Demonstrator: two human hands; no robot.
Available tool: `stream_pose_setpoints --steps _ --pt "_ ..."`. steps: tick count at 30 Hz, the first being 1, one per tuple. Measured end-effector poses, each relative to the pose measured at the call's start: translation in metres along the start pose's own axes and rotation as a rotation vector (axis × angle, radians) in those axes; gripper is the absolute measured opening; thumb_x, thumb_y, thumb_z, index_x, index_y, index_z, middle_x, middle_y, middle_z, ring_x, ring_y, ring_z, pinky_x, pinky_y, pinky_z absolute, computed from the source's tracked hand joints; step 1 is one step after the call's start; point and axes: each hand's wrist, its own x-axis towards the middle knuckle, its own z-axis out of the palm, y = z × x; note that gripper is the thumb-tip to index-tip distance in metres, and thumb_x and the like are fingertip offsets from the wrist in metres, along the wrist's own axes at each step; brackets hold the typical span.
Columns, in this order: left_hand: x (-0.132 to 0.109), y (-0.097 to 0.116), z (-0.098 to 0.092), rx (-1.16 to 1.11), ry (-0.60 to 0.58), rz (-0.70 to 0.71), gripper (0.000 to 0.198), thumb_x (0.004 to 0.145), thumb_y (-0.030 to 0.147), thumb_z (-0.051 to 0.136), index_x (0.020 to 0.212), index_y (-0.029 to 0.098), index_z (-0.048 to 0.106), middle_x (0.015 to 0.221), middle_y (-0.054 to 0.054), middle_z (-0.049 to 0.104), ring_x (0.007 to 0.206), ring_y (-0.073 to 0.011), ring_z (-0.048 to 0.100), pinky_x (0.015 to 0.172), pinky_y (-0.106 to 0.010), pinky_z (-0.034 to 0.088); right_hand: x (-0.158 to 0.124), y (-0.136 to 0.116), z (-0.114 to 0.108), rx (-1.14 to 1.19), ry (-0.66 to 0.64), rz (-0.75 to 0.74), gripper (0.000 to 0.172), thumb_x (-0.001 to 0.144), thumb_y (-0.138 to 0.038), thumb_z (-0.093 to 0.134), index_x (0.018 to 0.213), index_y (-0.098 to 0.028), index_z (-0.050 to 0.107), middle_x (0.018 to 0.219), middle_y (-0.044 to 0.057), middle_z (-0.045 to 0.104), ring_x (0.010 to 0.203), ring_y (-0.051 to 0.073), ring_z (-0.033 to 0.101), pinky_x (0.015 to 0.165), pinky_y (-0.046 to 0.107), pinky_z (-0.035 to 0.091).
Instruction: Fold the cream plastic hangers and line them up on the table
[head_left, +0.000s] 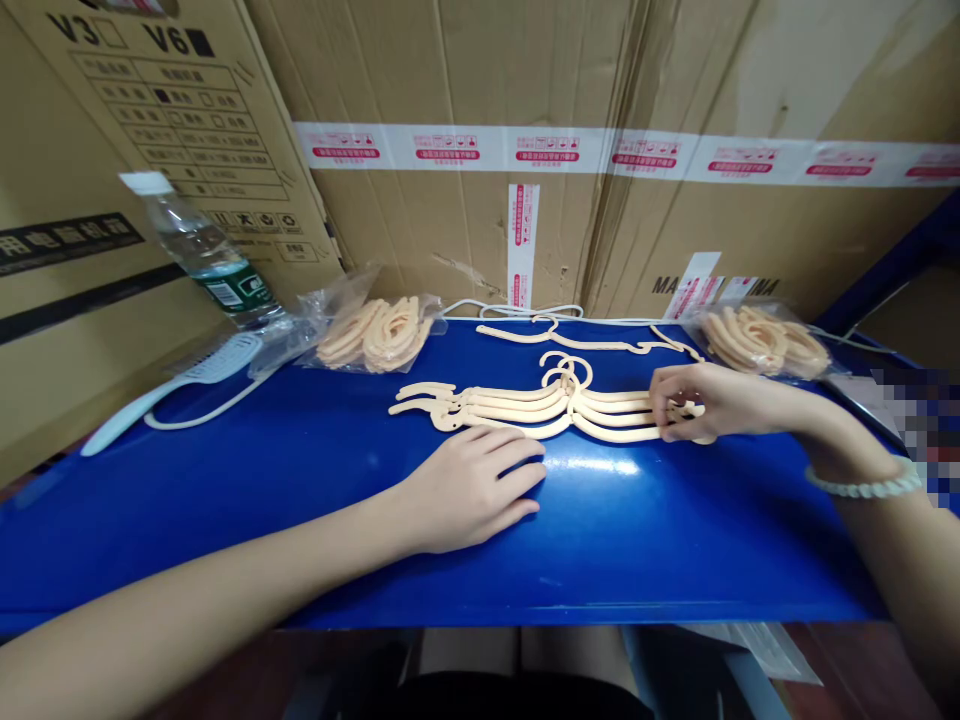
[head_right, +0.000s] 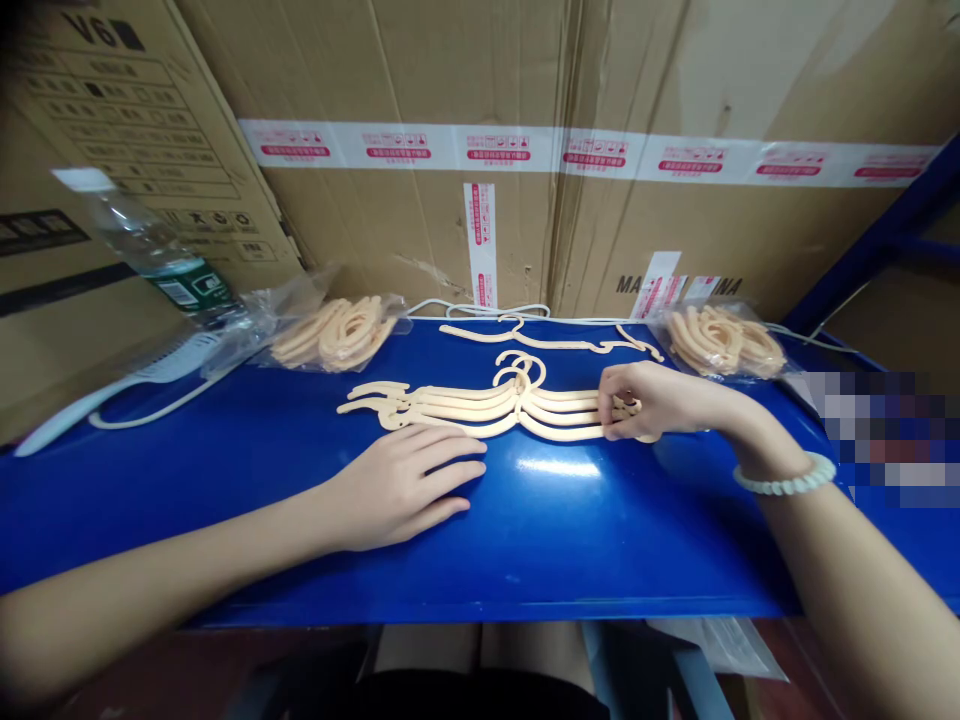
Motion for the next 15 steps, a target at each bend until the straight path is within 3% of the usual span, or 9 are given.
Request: stream_pose_setpoints --steps 10,15 --pt "-0.0023 -0.0018 -0.0001 -0.047 -0.024 -0.036 0.028 0.103 0.034 0.052 0.12 0.015 0.064 0.13 -0.017 0.067 0.121 -0.0348 0.062 0.1 -0.05 0.052 0.0011 0.0022 0.0008 -0.037 -0.001 0.157 0.021 0.076 -0.042 0.068 0.078 -0.021 0.071 0.067 0.0 0.066 0.06 0.016 0.059 0.056 0.027 0.041" --pt "-0.0024 -0.0052 -0.0008 -0.161 -0.058 -0.064 0.032 0.102 0.039 0.056 0.125 0.018 0.061 0.14 -0.017 0.061 0.132 -0.0341 0.055 0.111 -0.05 0.046 0.0006 0.005 -0.0014 -0.072 0.082 0.164 0.026 0.076 -0.046 0.068 0.072 -0.02 0.069 0.064 0.0 0.063 0.057 0.015 0.056 0.055 0.028 0.04"
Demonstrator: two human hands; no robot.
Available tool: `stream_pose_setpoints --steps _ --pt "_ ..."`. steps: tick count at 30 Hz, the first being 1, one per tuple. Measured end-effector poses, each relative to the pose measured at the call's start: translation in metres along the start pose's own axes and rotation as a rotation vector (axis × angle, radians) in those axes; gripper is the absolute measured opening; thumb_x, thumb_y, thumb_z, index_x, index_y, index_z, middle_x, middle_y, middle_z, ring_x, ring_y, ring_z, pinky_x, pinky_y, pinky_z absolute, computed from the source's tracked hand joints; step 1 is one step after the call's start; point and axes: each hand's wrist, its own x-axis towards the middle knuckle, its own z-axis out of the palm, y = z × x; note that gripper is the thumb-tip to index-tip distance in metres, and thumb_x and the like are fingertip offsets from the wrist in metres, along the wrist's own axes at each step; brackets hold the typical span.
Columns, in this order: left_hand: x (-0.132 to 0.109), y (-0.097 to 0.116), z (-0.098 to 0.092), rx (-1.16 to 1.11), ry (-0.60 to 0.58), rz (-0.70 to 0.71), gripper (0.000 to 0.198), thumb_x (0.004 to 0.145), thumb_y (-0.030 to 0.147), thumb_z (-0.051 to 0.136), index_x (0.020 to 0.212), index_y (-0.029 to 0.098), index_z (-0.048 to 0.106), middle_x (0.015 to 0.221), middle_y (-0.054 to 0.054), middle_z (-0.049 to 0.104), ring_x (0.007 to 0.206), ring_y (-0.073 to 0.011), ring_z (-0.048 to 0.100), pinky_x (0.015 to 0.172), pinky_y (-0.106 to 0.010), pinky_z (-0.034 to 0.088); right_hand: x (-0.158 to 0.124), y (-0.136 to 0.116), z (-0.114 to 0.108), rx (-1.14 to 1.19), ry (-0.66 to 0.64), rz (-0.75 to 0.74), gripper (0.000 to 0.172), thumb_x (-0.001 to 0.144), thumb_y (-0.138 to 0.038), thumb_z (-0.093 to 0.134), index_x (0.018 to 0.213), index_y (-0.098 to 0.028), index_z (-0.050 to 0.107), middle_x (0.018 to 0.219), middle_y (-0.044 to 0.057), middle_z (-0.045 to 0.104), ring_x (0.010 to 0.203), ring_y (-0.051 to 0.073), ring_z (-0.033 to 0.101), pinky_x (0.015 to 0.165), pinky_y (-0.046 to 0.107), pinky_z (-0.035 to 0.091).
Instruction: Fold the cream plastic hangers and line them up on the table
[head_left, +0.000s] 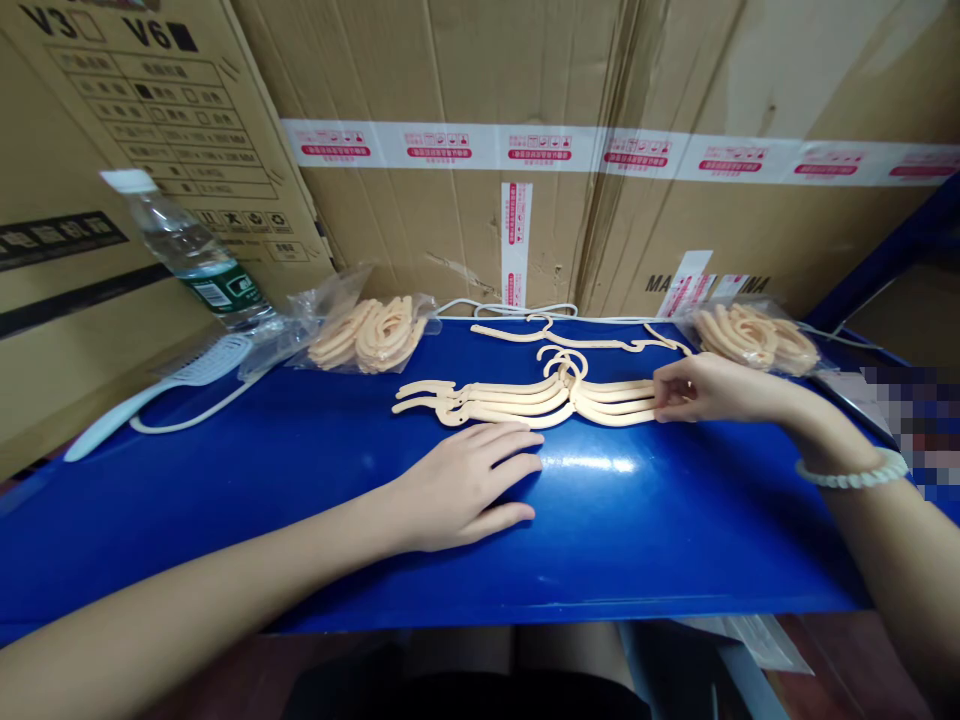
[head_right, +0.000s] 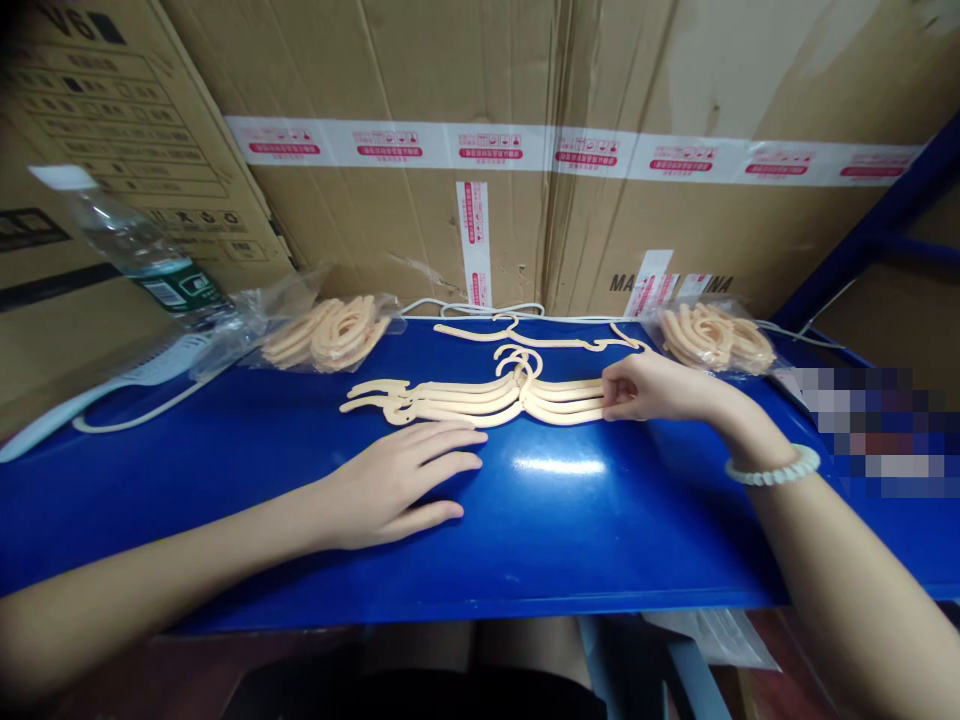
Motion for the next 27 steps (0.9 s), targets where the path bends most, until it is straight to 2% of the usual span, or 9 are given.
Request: stream_pose_setpoints --steps 6,12,16,20,24,27 --pt "0.0004 -0.0026 -0.0013 -0.049 -0.044 -0.04 0.042 0.1 0.042 0.059 0.133 0.017 0.057 0.149 -0.019 0.054 0.142 -0.0356 0.046 0.119 -0.054 0.038 0.0025 0.006 0.0031 -0.012 0.043 0.003 0.026 0.077 -0.046 0.068 0.073 -0.02 0.068 0.064 0.002 0.065 0.056 0.015 0.057 0.054 0.028 0.041" --pt "0.0002 -0.0013 0.0 -0.071 -0.008 -0.067 0.038 0.1 0.04 0.058 0.131 0.018 0.06 0.146 -0.019 0.057 0.14 -0.0366 0.049 0.117 -0.057 0.039 0.003 0.0031 0.004 0.005 0.063 -0.006 0.024 0.077 -0.044 0.068 0.072 -0.02 0.065 0.063 0.0 0.065 0.057 0.014 0.058 0.054 0.026 0.042" --pt "0.0008 -0.0013 -0.0001 -0.075 0.012 -0.067 0.035 0.1 0.039 0.057 0.128 0.017 0.062 0.143 -0.019 0.059 0.136 -0.0366 0.052 0.114 -0.057 0.042 0.0023 0.002 0.0018 0.03 0.024 -0.01 0.029 0.076 -0.048 0.071 0.069 -0.021 0.063 0.063 0.0 0.064 0.056 0.014 0.057 0.053 0.026 0.04" --pt "0.0009 -0.0012 -0.0004 -0.074 0.034 -0.061 0.03 0.1 0.036 0.057 0.124 0.018 0.061 0.14 -0.018 0.061 0.132 -0.0361 0.055 0.11 -0.054 0.045 0.0007 0.0004 -0.0006 0.055 0.007 -0.025 0.042 0.082 -0.061 0.063 0.07 -0.021 0.061 0.062 0.001 0.062 0.057 0.015 0.054 0.054 0.028 0.038" --pt "0.0009 -0.0009 0.0009 -0.059 0.063 -0.039 0.016 0.101 0.031 0.056 0.11 0.018 0.061 0.13 -0.016 0.066 0.125 -0.0333 0.059 0.105 -0.049 0.046 0.0007 0.0001 -0.0018 0.056 0.153 -0.03 0.05 0.085 -0.07 0.056 0.075 -0.021 0.06 0.063 0.001 0.06 0.057 0.015 0.051 0.056 0.029 0.036" --pt "0.0018 -0.0011 0.0021 -0.03 0.11 -0.03 0.009 0.099 0.019 0.051 0.093 0.019 0.058 0.104 -0.011 0.071 0.101 -0.0267 0.065 0.091 -0.04 0.048 0.0016 0.0015 -0.0019 0.024 0.328 -0.034 0.045 0.086 -0.065 0.055 0.074 -0.022 0.055 0.062 0.0 0.057 0.056 0.015 0.047 0.056 0.029 0.034"
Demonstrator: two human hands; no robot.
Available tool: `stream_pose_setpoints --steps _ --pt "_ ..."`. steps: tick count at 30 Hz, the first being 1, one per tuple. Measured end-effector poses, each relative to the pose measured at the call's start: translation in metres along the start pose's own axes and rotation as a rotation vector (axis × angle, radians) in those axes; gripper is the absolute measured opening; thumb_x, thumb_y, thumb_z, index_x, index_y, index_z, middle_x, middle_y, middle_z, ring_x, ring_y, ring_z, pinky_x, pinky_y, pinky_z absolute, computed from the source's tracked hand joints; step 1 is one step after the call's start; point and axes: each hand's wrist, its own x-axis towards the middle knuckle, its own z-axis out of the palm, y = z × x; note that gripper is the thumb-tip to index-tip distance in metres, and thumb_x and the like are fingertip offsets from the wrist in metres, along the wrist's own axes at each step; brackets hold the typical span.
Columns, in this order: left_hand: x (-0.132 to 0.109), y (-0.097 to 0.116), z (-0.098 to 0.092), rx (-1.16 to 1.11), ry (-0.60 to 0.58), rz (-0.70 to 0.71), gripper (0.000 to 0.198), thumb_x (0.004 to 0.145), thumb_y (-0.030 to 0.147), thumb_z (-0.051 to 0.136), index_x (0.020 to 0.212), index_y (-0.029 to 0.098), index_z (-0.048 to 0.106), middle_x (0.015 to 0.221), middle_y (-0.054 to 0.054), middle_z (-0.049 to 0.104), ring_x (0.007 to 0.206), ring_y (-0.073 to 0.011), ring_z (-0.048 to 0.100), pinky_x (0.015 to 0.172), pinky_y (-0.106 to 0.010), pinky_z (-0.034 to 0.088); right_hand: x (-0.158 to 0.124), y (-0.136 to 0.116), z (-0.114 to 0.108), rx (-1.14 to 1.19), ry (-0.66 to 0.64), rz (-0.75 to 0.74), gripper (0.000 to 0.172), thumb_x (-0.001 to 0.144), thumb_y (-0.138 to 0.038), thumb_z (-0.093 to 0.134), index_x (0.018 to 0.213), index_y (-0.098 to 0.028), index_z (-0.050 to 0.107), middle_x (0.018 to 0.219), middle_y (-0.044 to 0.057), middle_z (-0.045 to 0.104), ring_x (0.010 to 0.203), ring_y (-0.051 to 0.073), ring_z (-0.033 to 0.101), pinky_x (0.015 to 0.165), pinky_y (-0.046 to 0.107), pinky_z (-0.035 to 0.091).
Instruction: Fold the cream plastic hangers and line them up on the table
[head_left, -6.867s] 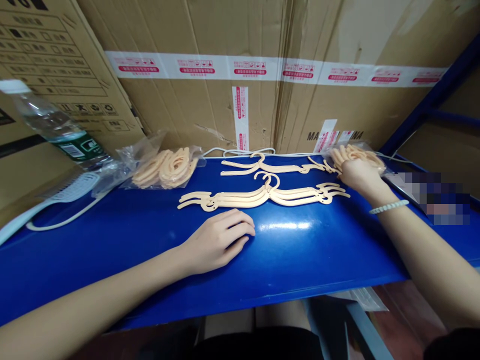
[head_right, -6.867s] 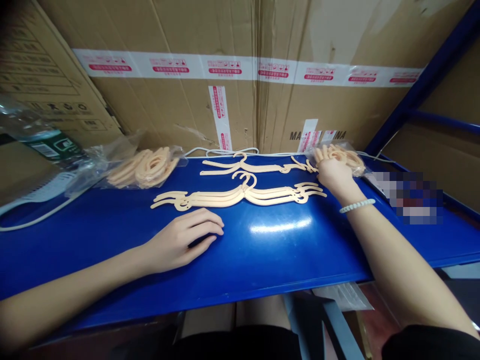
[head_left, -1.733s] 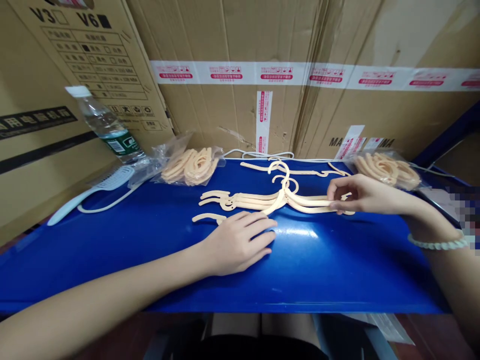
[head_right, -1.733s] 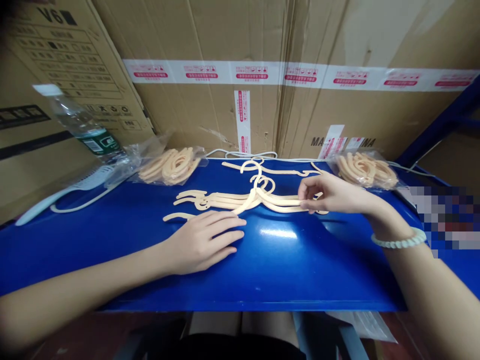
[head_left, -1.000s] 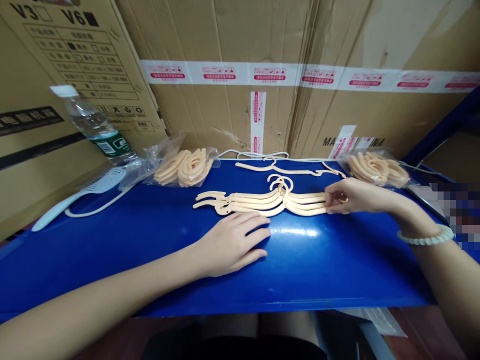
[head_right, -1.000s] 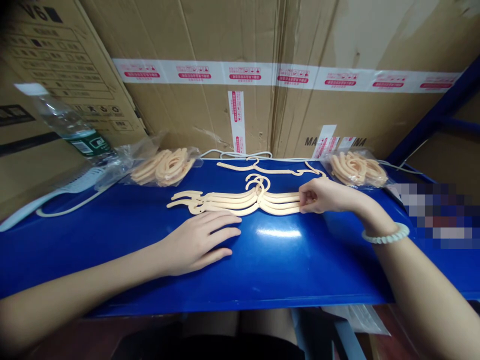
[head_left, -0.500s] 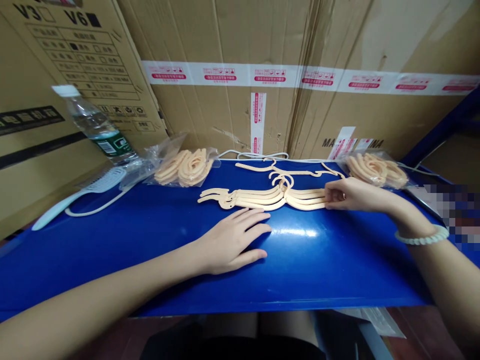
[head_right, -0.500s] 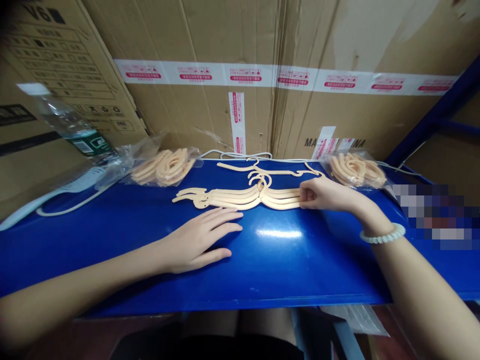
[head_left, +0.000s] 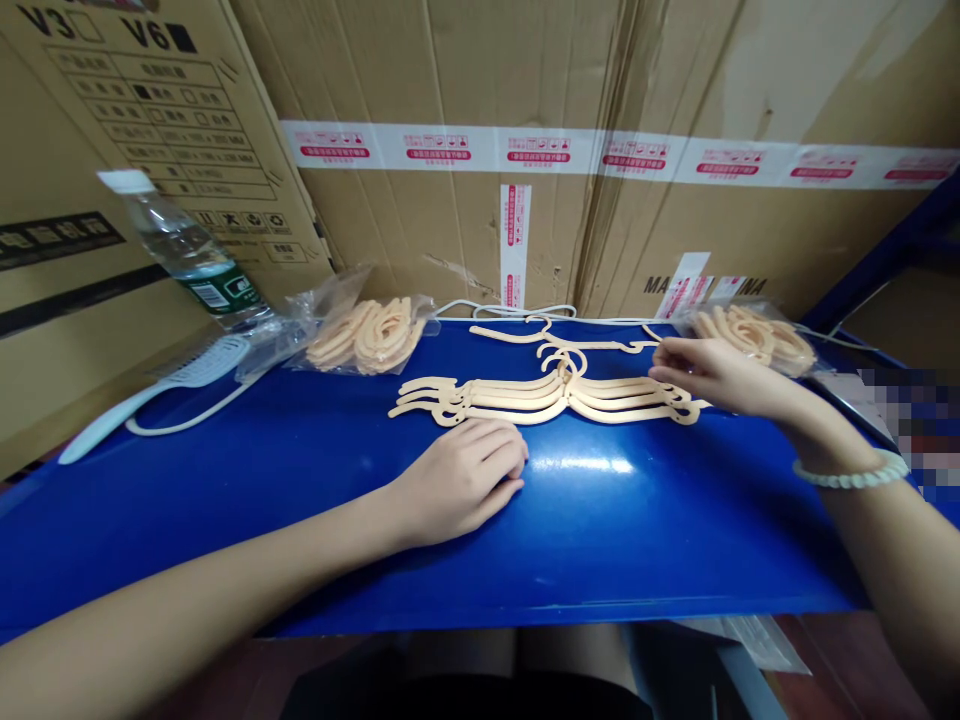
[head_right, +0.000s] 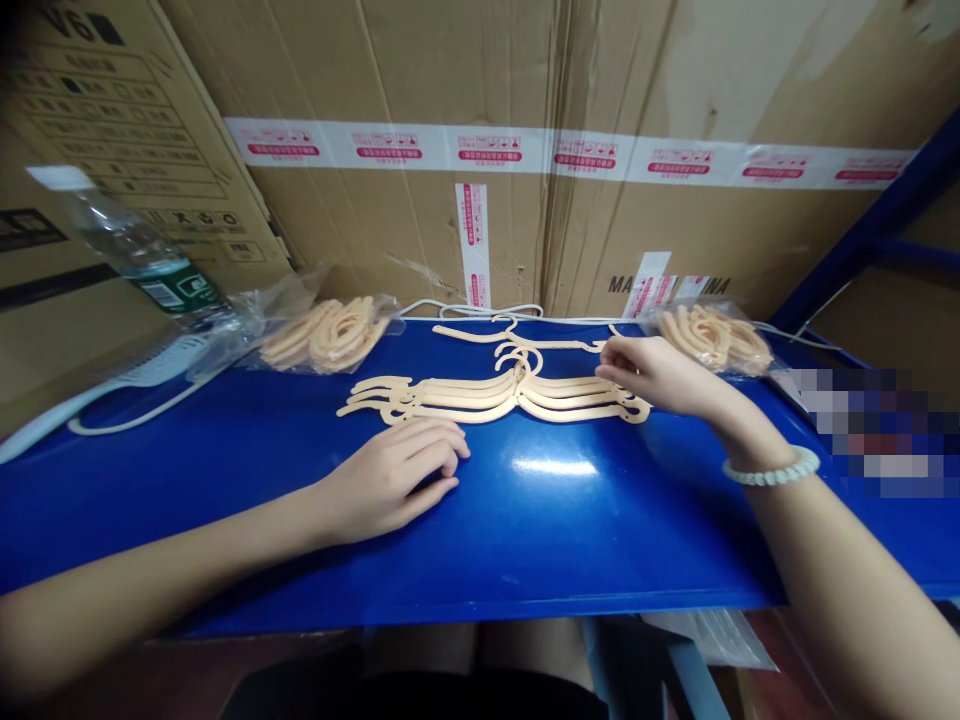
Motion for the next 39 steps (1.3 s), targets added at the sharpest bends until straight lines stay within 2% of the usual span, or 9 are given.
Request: stream_pose_setpoints --steps 4,8,12,16,18,20,28,35,39 --pt "0.002 0.0 0.001 0.09 0.046 0.018 0.017 0.097 0.014 0.049 0.082 0.02 0.055 0.078 -0.004 0.063 0.071 -0.02 0.055 0.069 -0.033 0.04 -0.001 -0.003 -0.002 -0.061 0.162 0.043 0.032 0.089 -0.05 0.054 0.073 -0.022 0.051 0.061 0.0 0.054 0.056 0.015 0.045 0.056 0.029 0.032" --pt "0.002 -0.001 0.003 0.084 0.091 0.061 0.023 0.097 0.015 0.053 0.075 0.021 0.052 0.071 -0.001 0.057 0.065 -0.0183 0.049 0.064 -0.032 0.033 -0.002 -0.009 -0.007 -0.124 0.301 0.145 0.032 0.091 -0.041 0.051 0.066 -0.023 0.043 0.057 0.0 0.047 0.056 0.014 0.043 0.056 0.03 0.029" --pt "0.0 -0.003 0.004 0.078 0.093 0.048 0.032 0.101 0.025 0.056 0.071 0.021 0.046 0.065 0.002 0.052 0.061 -0.0167 0.046 0.062 -0.03 0.032 0.002 0.0 -0.008 -0.165 0.382 0.228 0.04 0.09 -0.045 0.054 0.06 -0.023 0.04 0.055 0.0 0.048 0.056 0.014 0.043 0.056 0.03 0.028" --pt "-0.002 -0.003 0.002 0.005 0.074 -0.045 0.02 0.104 0.024 0.052 0.085 0.019 0.053 0.079 -0.001 0.061 0.068 -0.0164 0.054 0.065 -0.029 0.041 0.007 0.029 -0.005 -0.352 0.35 0.306 0.02 0.089 -0.035 0.055 0.081 -0.019 0.064 0.076 0.008 0.07 0.07 0.02 0.061 0.062 0.029 0.039" --pt "-0.002 -0.003 0.001 -0.029 0.078 -0.044 0.007 0.103 0.02 0.05 0.103 0.017 0.056 0.094 -0.006 0.066 0.079 -0.0179 0.061 0.072 -0.029 0.046 0.008 0.043 -0.004 -0.425 0.318 0.319 0.024 0.088 -0.025 0.053 0.104 -0.016 0.069 0.091 0.011 0.075 0.082 0.023 0.066 0.069 0.03 0.044" --pt "-0.001 -0.003 0.001 -0.04 0.082 -0.026 0.016 0.102 0.018 0.051 0.117 0.016 0.055 0.107 -0.01 0.068 0.089 -0.02 0.064 0.079 -0.031 0.05 0.008 0.053 -0.004 -0.465 0.286 0.314 0.032 0.087 -0.021 0.054 0.113 -0.016 0.07 0.095 0.012 0.076 0.089 0.025 0.067 0.074 0.032 0.045" --pt "0.001 -0.003 0.002 -0.005 0.043 0.048 0.019 0.102 0.02 0.05 0.118 0.015 0.059 0.112 -0.012 0.069 0.103 -0.0248 0.066 0.089 -0.036 0.052 0.012 0.065 0.003 -0.665 0.143 0.298 0.027 0.09 -0.027 0.059 0.104 -0.015 0.079 0.102 0.022 0.072 0.098 0.033 0.063 0.068 0.037 0.04" --pt "0.002 -0.002 0.0 -0.01 0.039 0.051 0.02 0.101 0.019 0.05 0.118 0.014 0.059 0.114 -0.012 0.069 0.102 -0.0244 0.065 0.088 -0.035 0.051 0.016 0.068 0.005 -0.787 0.086 0.279 0.027 0.092 -0.03 0.061 0.11 -0.017 0.077 0.101 0.019 0.073 0.107 0.033 0.058 0.077 0.037 0.042" --pt "0.002 -0.003 -0.001 -0.008 0.023 0.05 0.019 0.101 0.018 0.05 0.116 0.014 0.06 0.113 -0.011 0.068 0.1 -0.0239 0.064 0.088 -0.035 0.051 0.016 0.068 0.005 -0.786 0.071 0.318 0.028 0.094 -0.03 0.057 0.109 -0.016 0.077 0.099 0.019 0.072 0.104 0.032 0.059 0.074 0.036 0.041"
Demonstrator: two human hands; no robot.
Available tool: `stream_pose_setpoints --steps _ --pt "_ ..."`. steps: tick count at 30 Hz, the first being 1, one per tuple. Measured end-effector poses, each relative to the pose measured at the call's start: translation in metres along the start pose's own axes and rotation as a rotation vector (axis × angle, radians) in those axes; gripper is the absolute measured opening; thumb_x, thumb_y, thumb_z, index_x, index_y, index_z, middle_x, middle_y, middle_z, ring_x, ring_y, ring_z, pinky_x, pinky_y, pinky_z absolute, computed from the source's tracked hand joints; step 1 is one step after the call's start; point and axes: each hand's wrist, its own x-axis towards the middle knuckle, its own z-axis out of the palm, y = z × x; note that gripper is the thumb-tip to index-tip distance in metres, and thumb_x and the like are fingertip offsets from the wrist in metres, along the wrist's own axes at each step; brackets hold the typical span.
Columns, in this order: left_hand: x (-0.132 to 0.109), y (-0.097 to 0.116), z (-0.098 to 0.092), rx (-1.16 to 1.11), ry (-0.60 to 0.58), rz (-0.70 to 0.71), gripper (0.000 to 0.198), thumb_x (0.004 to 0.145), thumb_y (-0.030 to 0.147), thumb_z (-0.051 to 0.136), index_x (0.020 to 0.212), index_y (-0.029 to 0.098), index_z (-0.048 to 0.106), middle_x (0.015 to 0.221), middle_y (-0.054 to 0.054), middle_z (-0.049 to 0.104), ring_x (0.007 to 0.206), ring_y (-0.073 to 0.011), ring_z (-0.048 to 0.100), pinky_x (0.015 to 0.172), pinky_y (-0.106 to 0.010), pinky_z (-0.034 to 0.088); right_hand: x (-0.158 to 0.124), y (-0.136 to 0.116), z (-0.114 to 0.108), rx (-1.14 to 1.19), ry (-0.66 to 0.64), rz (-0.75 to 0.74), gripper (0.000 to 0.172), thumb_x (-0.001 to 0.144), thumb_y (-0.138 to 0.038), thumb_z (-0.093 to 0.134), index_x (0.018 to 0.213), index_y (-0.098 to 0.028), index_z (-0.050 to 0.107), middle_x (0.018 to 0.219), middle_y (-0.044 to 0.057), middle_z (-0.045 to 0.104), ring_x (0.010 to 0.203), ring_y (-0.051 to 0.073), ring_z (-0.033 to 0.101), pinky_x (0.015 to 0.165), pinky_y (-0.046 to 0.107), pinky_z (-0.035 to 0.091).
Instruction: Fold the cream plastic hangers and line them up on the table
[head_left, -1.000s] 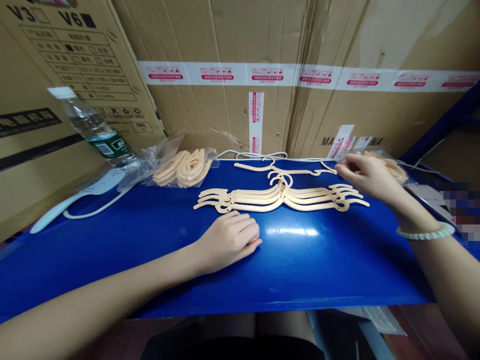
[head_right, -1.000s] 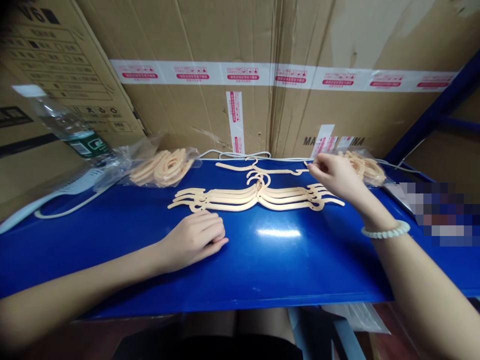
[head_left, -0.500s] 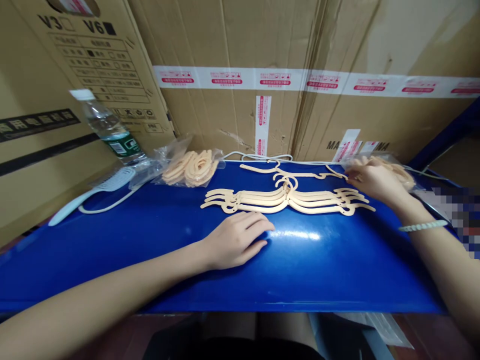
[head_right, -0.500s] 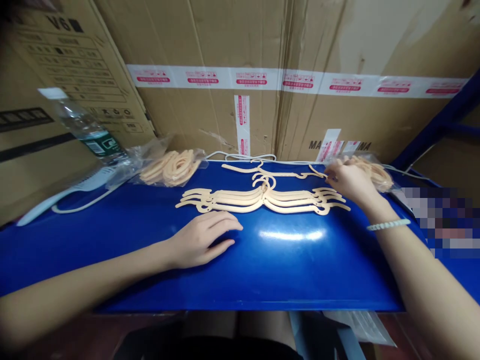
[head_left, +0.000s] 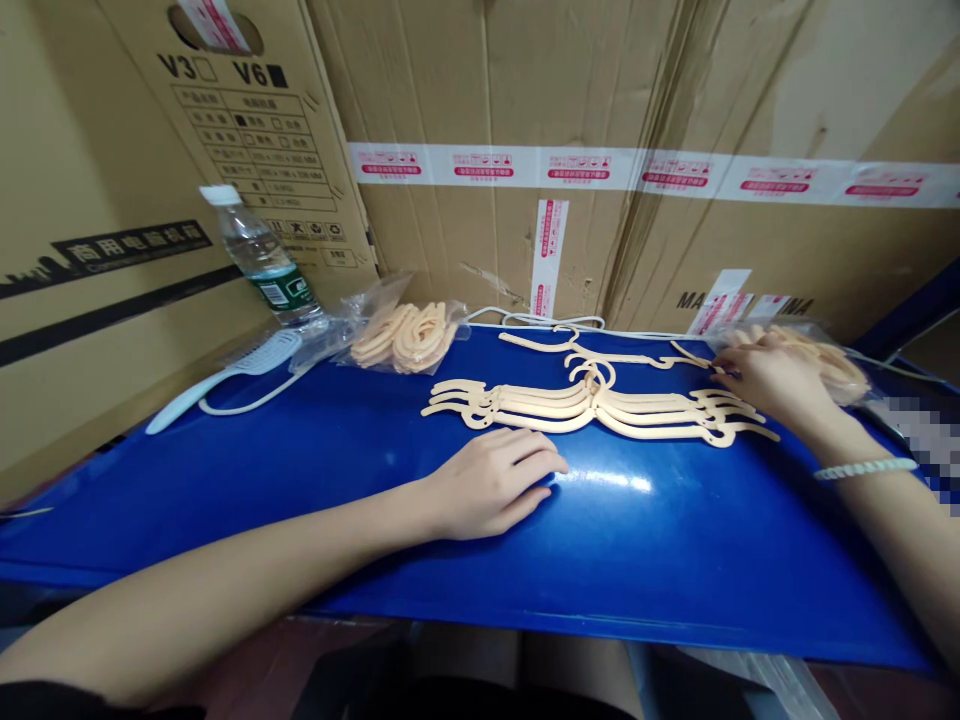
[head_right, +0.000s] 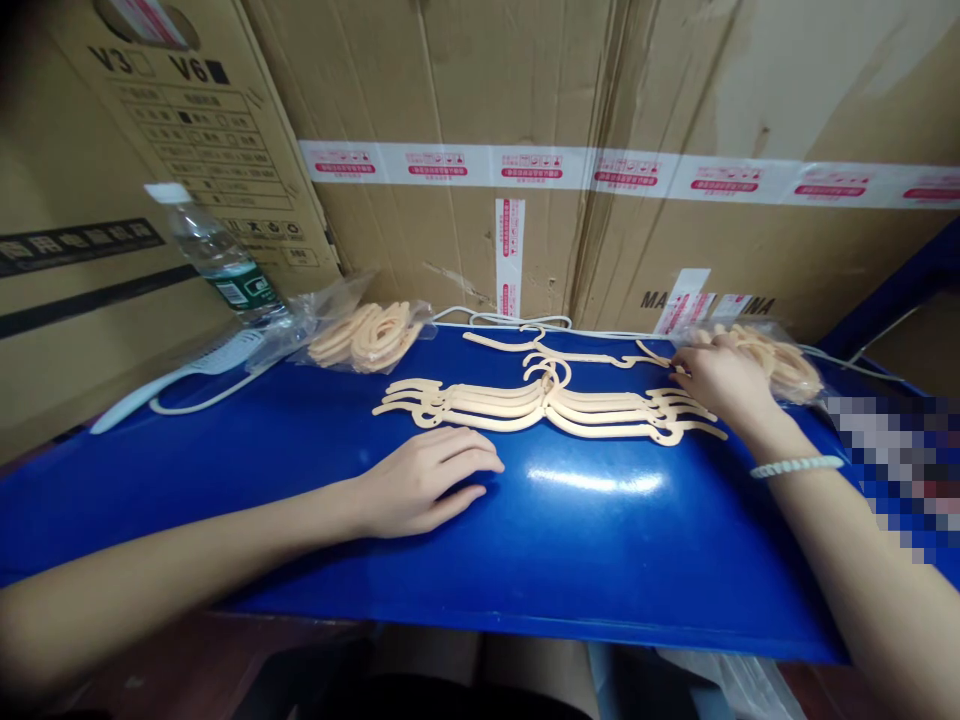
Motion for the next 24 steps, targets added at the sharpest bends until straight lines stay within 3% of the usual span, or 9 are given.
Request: stream_pose_setpoints --steps 14,18,22,24 --pt "-0.005 0.001 0.003 -0.023 -0.022 0.002 0.023 0.102 0.012 0.044 0.117 0.015 0.061 0.112 -0.01 0.068 0.098 -0.0223 0.062 0.088 -0.036 0.051 -0.006 -0.002 0.008 0.06 0.067 0.075 0.031 0.089 -0.032 0.052 0.105 -0.014 0.072 0.112 0.023 0.068 0.1 0.035 0.063 0.073 0.037 0.041" --pt "-0.004 0.001 0.003 -0.026 -0.008 0.007 0.022 0.102 0.013 0.045 0.115 0.015 0.062 0.111 -0.011 0.069 0.097 -0.0225 0.063 0.087 -0.036 0.052 -0.004 -0.003 0.003 0.166 0.089 0.101 0.025 0.085 -0.025 0.055 0.094 -0.015 0.076 0.1 0.017 0.075 0.091 0.031 0.067 0.072 0.035 0.044" --pt "-0.003 0.004 0.0 -0.084 0.076 0.016 0.021 0.1 0.012 0.048 0.115 0.016 0.062 0.107 -0.011 0.07 0.099 -0.0232 0.065 0.088 -0.037 0.053 -0.012 -0.01 -0.018 0.285 0.239 0.172 0.026 0.088 -0.028 0.056 0.095 -0.014 0.077 0.094 0.014 0.078 0.089 0.027 0.069 0.077 0.034 0.048" --pt "-0.002 0.007 -0.002 -0.17 0.123 -0.027 0.021 0.099 0.012 0.05 0.116 0.016 0.062 0.106 -0.011 0.07 0.099 -0.0228 0.065 0.089 -0.037 0.053 -0.021 -0.024 -0.033 0.546 0.395 0.223 0.026 0.088 -0.035 0.061 0.093 -0.014 0.077 0.09 0.013 0.078 0.083 0.025 0.069 0.075 0.034 0.05"
